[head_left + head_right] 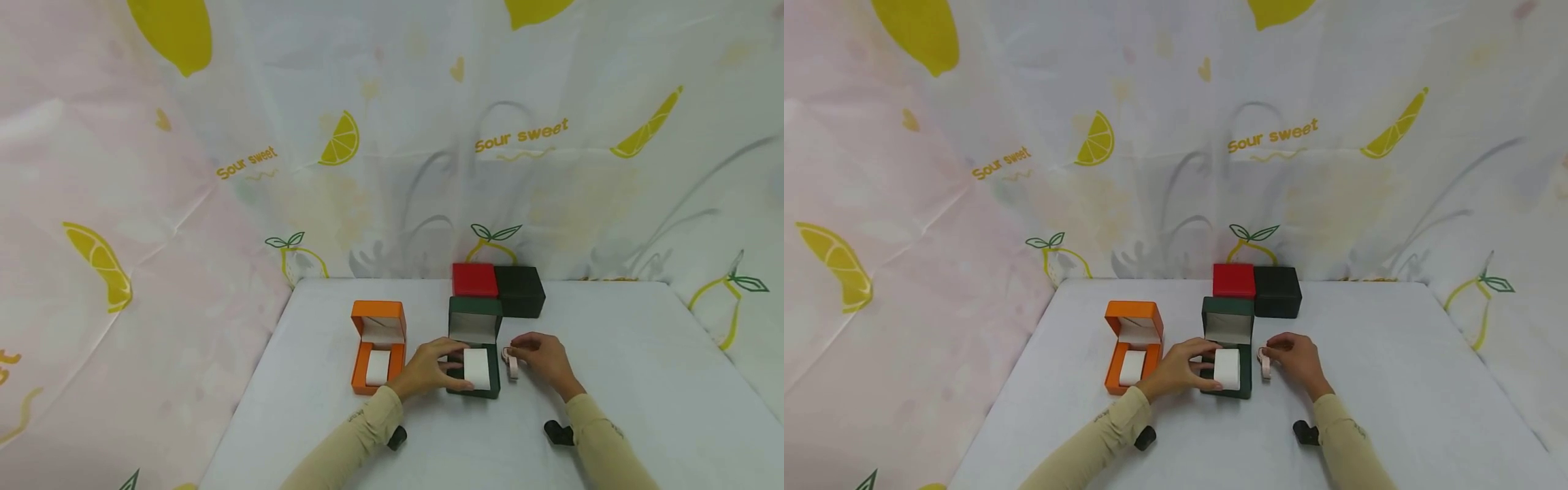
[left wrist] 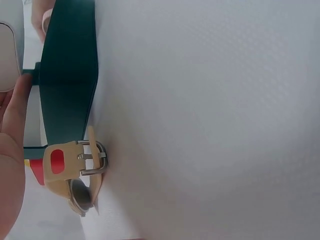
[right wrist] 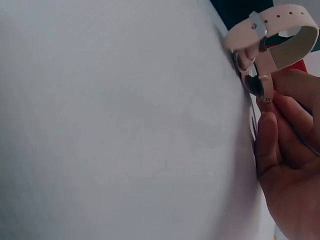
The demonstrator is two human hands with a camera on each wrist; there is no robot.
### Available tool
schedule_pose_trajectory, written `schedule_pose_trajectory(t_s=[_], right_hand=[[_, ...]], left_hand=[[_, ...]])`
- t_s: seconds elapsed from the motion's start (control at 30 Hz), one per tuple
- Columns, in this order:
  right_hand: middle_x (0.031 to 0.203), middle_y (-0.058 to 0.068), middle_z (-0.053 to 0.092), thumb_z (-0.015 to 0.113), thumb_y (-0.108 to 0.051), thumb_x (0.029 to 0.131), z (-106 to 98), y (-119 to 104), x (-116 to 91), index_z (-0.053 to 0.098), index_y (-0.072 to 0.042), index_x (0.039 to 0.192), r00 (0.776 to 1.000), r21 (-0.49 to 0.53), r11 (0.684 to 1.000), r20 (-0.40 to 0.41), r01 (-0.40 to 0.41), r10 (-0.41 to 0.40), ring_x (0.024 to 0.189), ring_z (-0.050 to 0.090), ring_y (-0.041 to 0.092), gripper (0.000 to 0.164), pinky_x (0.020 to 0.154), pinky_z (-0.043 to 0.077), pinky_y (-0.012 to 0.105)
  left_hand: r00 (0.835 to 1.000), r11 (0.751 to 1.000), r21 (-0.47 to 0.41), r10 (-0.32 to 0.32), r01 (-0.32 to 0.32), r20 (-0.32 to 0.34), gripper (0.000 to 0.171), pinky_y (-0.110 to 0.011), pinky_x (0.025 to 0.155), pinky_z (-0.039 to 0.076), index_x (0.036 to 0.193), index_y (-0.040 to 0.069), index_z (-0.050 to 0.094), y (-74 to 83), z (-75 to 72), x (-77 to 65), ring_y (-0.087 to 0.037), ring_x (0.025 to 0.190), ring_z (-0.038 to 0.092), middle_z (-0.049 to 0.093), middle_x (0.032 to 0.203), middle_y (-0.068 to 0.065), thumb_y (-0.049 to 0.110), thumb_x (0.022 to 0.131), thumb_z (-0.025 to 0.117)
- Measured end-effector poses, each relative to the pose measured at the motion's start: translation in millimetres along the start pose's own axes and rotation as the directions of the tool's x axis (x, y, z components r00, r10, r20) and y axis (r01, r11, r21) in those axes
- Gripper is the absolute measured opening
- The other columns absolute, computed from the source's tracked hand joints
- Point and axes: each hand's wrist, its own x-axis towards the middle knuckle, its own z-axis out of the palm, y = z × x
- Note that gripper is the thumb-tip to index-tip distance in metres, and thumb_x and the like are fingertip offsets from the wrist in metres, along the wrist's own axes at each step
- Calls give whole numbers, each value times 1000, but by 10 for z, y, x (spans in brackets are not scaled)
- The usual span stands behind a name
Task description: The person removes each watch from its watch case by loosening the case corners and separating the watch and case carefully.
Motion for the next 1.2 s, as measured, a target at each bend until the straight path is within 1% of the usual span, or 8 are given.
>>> schedule_pose_trajectory(t_s=[0.2,0.37,0.6,0.7,0.8,0.93,1.03,1.2], right_hand=[[94,7,72,78,-27,84,-12,58,6,72,-4,101,997,-45,996,5,82,-81,82,63,19,30,66,51,28],[95,8,71,77,-26,85,-17,40,28,73,-3,101,995,-37,995,15,95,-95,78,62,17,28,59,50,29],[91,8,70,72,-17,89,-46,-38,15,74,-3,99,995,-58,994,-8,96,-96,71,58,17,18,54,49,29],[92,8,71,71,-14,90,-73,-74,12,75,-3,98,992,-86,989,-32,120,-124,72,58,17,15,56,48,29],[94,9,71,71,-16,89,-94,-89,16,75,-4,97,991,-95,988,-37,124,-128,76,59,18,15,59,48,30],[92,9,71,72,-18,88,-112,-89,12,73,-1,101,998,-51,998,36,46,-45,73,59,18,21,60,51,31],[92,9,71,74,-18,86,-117,-66,0,71,1,105,995,-27,999,95,-20,22,71,60,17,27,61,52,30],[97,11,71,77,-15,82,-103,-59,-32,70,1,106,994,-19,999,98,-51,53,79,63,19,30,66,53,32]], left_hand=[[1000,999,36,25,-25,0,68,-22,86,51,130,7,59,-44,13,18,-7,107,59,57,120,3,16,70,88],[999,998,44,46,-46,10,66,-24,87,52,130,8,59,-37,21,15,-8,108,60,57,122,1,15,71,88],[999,997,64,37,-37,-4,67,-24,88,51,131,7,59,4,11,22,-9,107,60,58,121,1,16,72,88],[999,997,64,40,-39,-10,66,-25,89,51,130,6,59,14,6,22,-10,107,60,58,119,0,15,71,88],[999,996,75,47,-46,-10,66,-25,89,51,130,7,59,13,9,21,-9,107,60,58,119,0,16,72,87],[998,994,91,57,-56,-5,65,-24,88,51,130,7,59,9,22,23,-10,107,61,58,121,-2,16,72,87],[998,993,102,56,-56,-3,65,-24,87,51,130,7,59,8,29,22,-10,106,62,58,122,-3,17,72,87],[999,994,103,47,-46,-8,65,-24,88,51,130,8,59,4,31,23,-10,106,61,58,121,-2,18,72,87]])
